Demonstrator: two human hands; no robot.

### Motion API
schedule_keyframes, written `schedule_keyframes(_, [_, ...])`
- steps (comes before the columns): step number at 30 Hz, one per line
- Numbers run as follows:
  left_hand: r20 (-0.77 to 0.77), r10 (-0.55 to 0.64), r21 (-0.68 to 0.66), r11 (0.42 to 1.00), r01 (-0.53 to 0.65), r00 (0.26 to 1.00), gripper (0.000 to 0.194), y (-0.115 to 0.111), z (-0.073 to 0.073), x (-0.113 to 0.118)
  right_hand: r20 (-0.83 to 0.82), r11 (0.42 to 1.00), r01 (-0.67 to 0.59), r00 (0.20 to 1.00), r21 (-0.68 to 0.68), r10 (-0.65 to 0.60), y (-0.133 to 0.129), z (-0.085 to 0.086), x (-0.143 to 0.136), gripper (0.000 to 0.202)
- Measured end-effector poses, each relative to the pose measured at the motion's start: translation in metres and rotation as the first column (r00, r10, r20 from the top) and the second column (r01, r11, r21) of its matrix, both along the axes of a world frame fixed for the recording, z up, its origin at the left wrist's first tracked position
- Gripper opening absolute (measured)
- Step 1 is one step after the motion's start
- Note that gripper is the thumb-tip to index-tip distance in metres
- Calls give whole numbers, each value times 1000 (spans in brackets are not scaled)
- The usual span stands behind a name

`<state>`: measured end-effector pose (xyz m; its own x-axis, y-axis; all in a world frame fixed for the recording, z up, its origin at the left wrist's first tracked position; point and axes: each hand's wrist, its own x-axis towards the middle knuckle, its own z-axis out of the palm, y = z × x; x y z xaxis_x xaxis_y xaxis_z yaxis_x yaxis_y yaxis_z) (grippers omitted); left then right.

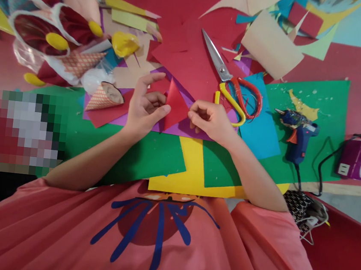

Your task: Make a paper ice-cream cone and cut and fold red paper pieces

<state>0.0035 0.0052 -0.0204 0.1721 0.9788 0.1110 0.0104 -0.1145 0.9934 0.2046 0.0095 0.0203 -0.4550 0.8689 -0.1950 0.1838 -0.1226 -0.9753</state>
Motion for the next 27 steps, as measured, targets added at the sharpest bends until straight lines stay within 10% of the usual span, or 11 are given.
schedule_keyframes(27, [45, 31, 75, 997, -34, 999, 36, 0, 4, 3, -40, 1000, 5, 999, 12, -4, 9, 6, 12, 26])
